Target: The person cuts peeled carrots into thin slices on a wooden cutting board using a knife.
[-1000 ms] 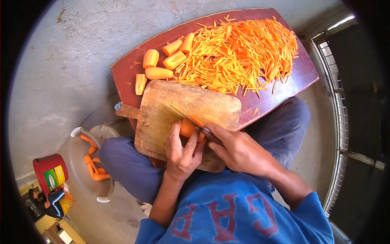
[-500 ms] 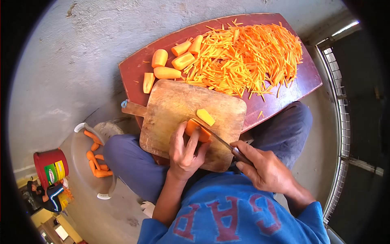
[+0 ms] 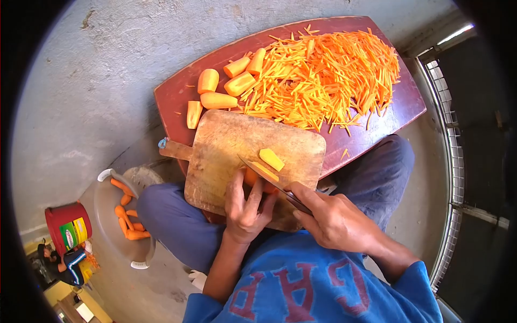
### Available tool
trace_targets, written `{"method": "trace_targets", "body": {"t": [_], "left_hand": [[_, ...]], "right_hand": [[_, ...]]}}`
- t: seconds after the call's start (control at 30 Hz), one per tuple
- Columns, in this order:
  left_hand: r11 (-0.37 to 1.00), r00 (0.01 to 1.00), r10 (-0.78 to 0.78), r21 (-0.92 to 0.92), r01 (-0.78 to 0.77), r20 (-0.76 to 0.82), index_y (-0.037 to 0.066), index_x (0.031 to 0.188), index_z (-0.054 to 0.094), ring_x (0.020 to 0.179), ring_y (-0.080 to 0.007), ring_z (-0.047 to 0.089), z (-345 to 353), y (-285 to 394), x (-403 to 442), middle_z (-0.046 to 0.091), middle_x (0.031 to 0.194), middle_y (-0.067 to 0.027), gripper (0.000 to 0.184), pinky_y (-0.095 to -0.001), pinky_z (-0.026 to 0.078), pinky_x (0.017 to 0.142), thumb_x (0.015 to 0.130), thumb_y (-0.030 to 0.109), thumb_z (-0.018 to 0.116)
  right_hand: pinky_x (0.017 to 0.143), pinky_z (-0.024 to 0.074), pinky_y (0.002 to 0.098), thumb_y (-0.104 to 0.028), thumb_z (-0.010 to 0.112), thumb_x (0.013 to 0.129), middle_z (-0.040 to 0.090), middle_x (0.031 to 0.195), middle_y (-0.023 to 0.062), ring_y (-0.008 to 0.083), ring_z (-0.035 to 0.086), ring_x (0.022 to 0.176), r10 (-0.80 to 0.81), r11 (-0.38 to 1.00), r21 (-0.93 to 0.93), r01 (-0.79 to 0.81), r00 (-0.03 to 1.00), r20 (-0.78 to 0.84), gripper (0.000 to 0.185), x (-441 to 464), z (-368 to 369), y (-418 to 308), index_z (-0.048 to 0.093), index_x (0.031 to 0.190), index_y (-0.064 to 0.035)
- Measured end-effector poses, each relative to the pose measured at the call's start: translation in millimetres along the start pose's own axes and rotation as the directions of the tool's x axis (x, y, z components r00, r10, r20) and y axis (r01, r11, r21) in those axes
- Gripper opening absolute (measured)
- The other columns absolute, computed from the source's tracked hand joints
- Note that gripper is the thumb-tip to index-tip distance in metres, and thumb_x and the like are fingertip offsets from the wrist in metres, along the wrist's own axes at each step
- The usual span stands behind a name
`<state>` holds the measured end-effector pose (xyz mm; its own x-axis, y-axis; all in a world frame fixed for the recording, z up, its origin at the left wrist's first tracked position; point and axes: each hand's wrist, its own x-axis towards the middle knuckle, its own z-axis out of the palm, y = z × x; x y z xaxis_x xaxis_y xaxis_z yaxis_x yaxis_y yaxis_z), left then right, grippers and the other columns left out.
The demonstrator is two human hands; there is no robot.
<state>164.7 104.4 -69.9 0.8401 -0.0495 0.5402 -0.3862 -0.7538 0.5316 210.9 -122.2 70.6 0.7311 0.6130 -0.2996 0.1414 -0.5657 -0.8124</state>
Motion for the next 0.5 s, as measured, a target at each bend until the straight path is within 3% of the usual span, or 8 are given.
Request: {"method": "trace_targets", "body": {"t": [0.07,0.17,0.27,0.37,0.47,0.5], "left_hand": [[1.000,1.000,-0.013,0.001,0.013,0.011,-0.007,0.126,0.077,0.120,-0.0543,0.071,1,1,-3,0.063,0.144,-0.0381,0.051,-0.0561,0.061,0.101,0.080,0.005,0.094],[1.000,1.000,0.005,-0.001,-0.005,0.010,-0.008,0.127,0.076,0.123,-0.0539,0.070,1,-1,-6,0.063,0.146,-0.0379,0.054,-0.0554,0.061,0.104,0.078,0.003,0.093],[0.999,0.999,0.031,0.011,-0.031,-0.006,-0.005,0.128,0.075,0.114,-0.0531,0.071,2,-4,-4,0.063,0.141,-0.0375,0.053,-0.0564,0.062,0.096,0.081,0.006,0.095],[1.000,0.999,0.018,-0.011,-0.019,-0.030,-0.002,0.130,0.075,0.111,-0.0518,0.071,4,-2,-4,0.064,0.139,-0.0357,0.054,-0.0562,0.061,0.093,0.082,0.010,0.097],[1.000,1.000,-0.012,-0.025,0.012,-0.023,0.001,0.136,0.075,0.119,-0.0504,0.071,4,-2,-4,0.063,0.145,-0.0327,0.063,-0.0549,0.062,0.099,0.080,0.011,0.101],[0.999,1.000,-0.026,-0.022,0.026,-0.013,0.002,0.138,0.075,0.123,-0.0499,0.071,3,-2,-6,0.063,0.147,-0.0317,0.067,-0.0544,0.062,0.102,0.079,0.011,0.103]], "right_hand": [[0.082,0.0632,0.0570,-0.006,0.070,0.106,0.076,0.114,0.0329,0.0542,0.077,0.098,-0.001,1.000,-0.025,0.001,1.000,0.010,0.055,8,2,0,0.051,0.157,0.0030],[0.082,0.0629,0.0564,-0.007,0.071,0.106,0.076,0.112,0.0346,0.0542,0.077,0.097,-0.216,0.974,-0.090,0.206,0.968,-0.126,0.055,32,17,17,0.052,0.157,0.0049],[0.088,0.0622,0.0560,-0.008,0.070,0.107,0.076,0.116,0.0355,0.0537,0.077,0.106,0.019,0.999,-0.044,-0.017,0.999,0.032,0.053,45,15,16,0.054,0.156,0.0055],[0.093,0.0614,0.0545,-0.008,0.069,0.108,0.076,0.122,0.0337,0.0522,0.076,0.114,-0.041,0.999,0.032,0.041,0.999,-0.015,0.051,44,13,23,0.056,0.155,0.0041],[0.081,0.0604,0.0585,-0.013,0.067,0.111,0.076,0.109,0.0330,0.0540,0.076,0.101,-0.138,0.989,0.030,0.144,0.979,-0.150,0.043,21,4,20,0.055,0.149,-0.0001],[0.084,0.0610,0.0587,-0.013,0.068,0.110,0.076,0.113,0.0323,0.0541,0.076,0.103,-0.108,0.992,0.045,0.115,0.985,-0.138,0.045,10,-1,16,0.055,0.151,0.0000]]}}
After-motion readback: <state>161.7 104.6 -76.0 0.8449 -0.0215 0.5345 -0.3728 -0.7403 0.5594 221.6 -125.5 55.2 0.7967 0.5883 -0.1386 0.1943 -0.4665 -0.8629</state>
